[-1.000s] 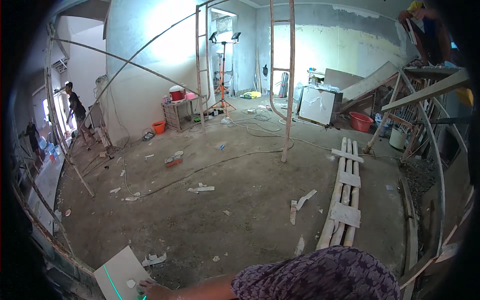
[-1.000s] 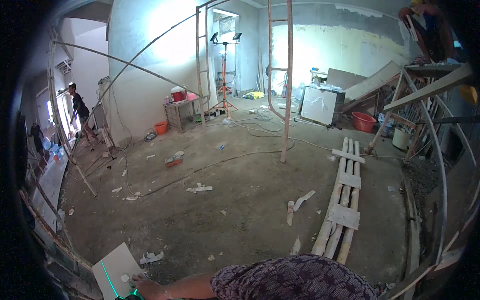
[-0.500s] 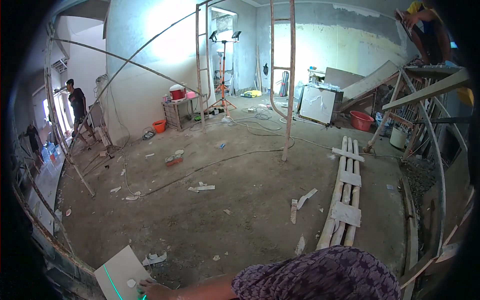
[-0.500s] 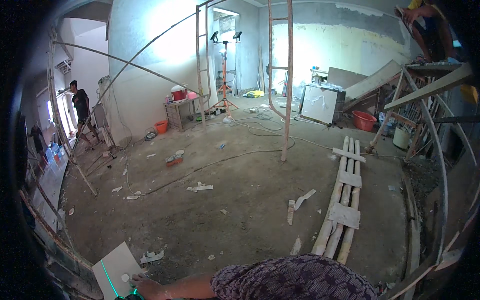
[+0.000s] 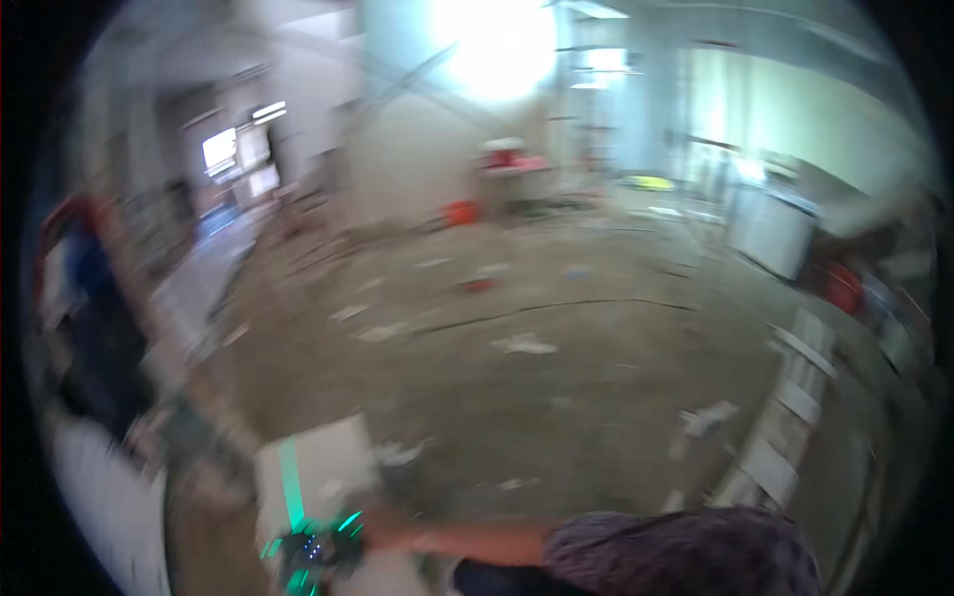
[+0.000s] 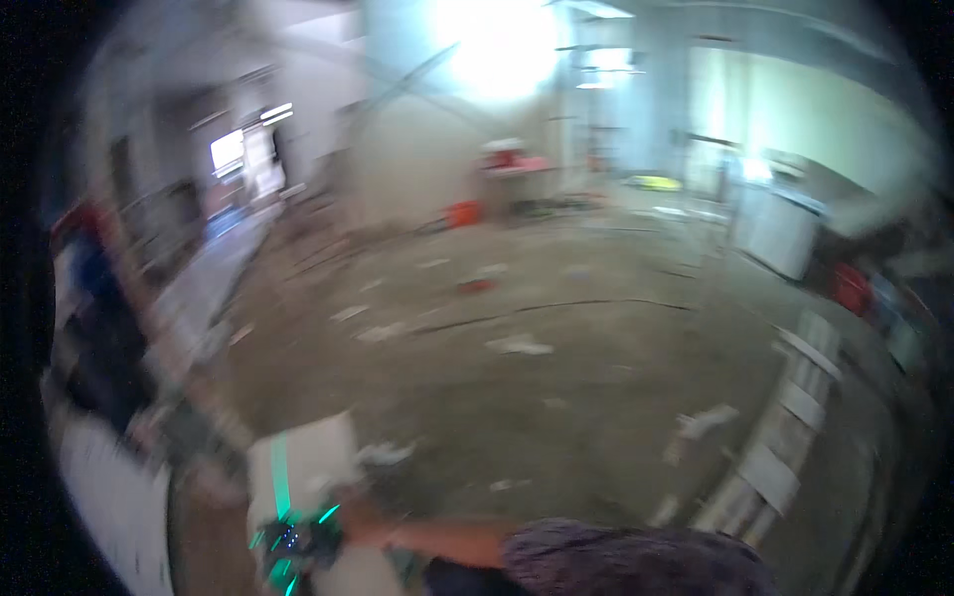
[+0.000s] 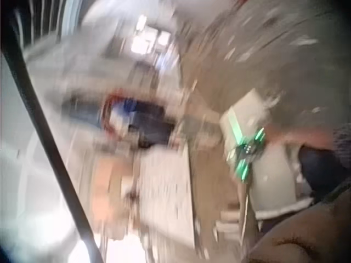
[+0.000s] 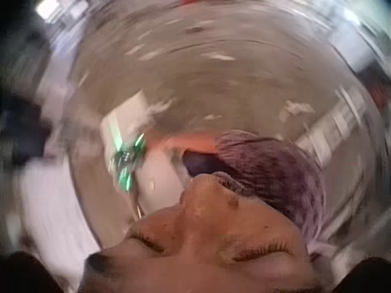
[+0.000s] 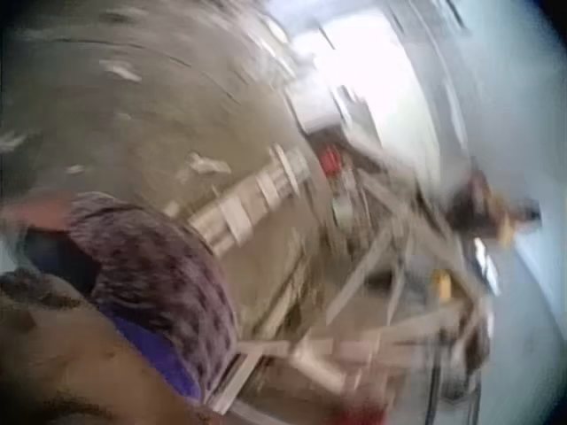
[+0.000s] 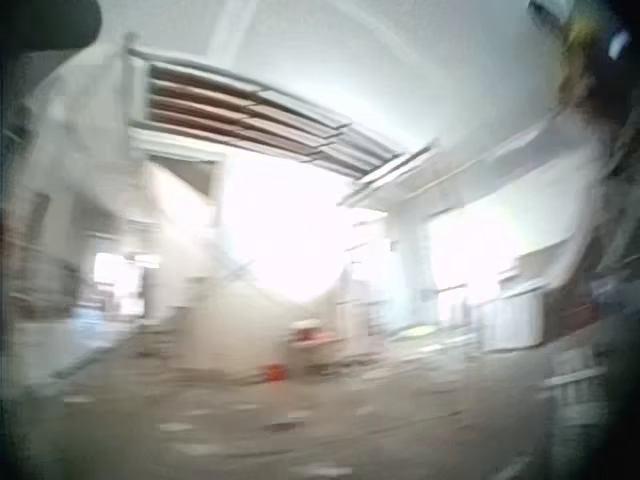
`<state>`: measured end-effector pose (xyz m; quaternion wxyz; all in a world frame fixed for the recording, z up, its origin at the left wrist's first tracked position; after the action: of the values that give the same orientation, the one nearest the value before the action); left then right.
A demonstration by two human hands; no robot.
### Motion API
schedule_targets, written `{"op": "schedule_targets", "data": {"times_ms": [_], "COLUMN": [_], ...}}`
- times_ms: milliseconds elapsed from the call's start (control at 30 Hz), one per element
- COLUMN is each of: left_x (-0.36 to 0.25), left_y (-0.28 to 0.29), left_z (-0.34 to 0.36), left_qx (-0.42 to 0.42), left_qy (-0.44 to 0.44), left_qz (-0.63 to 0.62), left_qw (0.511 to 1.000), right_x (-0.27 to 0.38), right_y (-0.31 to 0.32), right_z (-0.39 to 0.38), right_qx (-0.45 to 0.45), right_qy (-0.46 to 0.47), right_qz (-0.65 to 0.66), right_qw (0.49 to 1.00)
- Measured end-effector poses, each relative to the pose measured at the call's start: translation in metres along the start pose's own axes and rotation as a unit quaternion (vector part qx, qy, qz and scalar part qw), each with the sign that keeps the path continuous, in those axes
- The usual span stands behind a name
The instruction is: The person positions a laser level on a tile and moves it across the surface by hand before lifting the tile. They then set the tile back down and reposition the laser level on it to continue the task.
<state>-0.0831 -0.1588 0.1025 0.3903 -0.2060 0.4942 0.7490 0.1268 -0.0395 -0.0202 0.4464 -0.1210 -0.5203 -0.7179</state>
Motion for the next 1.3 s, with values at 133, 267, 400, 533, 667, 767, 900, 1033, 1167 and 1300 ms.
{"op": "schedule_targets", "data": {"times_ms": [133, 267, 400, 533, 667, 767, 900, 1033, 1167, 1300], "left_x": [0.019, 0.090, 0.114, 0.122, 0.118, 0.122, 0.137, 0.129, 0.125, 0.120], "left_y": [0.001, -0.018, -0.020, -0.018, -0.020, -0.022, -0.022, -0.022, -0.021, -0.019], "left_z": [-0.004, -0.029, -0.041, -0.043, -0.040, -0.041, -0.042, -0.040, -0.039, -0.038], "left_qx": [-0.016, -0.047, 0.002, -0.008, -0.015, -0.012, -0.022, -0.016, -0.010, -0.005], "left_qy": [-0.023, -0.081, 0.024, 0.067, 0.062, 0.071, 0.076, 0.083, 0.079, 0.088], "left_qz": [0.107, 0.197, 0.225, 0.192, 0.189, 0.185, 0.186, 0.178, 0.177, 0.181], "left_qw": [0.994, 0.976, 0.974, 0.979, 0.980, 0.980, 0.979, 0.980, 0.981, 0.979], "right_x": [0.010, 0.046, 0.060, 0.061, 0.058, 0.056, 0.064, 0.064, 0.057, 0.061], "right_y": [0.023, 0.047, 0.043, 0.038, 0.038, 0.038, 0.040, 0.042, 0.039, 0.042], "right_z": [-0.003, 0.006, 0.013, 0.014, 0.013, 0.012, 0.012, 0.012, 0.012, 0.012], "right_qx": [0.048, 0.026, 0.014, 0.004, 0.005, 0.003, -0.012, -0.018, -0.008, 0.007], "right_qy": [0.055, 0.107, 0.112, 0.132, 0.121, 0.113, 0.137, 0.141, 0.130, 0.114], "right_qz": [-0.114, -0.124, -0.110, -0.114, -0.105, -0.106, -0.107, -0.097, -0.094, -0.095], "right_qw": [0.991, 0.986, 0.987, 0.985, 0.987, 0.988, 0.985, 0.985, 0.987, 0.989]}}
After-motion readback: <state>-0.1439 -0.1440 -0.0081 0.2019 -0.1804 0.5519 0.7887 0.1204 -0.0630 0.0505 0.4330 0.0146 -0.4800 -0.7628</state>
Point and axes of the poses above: each hand's wrist, its own z-axis towards the middle knuckle, its own y-axis out of the back of the hand, x = y × z, the point moved 6 cm from there along z, towards the middle knuckle, and after that the axes turned 2 degrees about z, right-handed, at the moved point
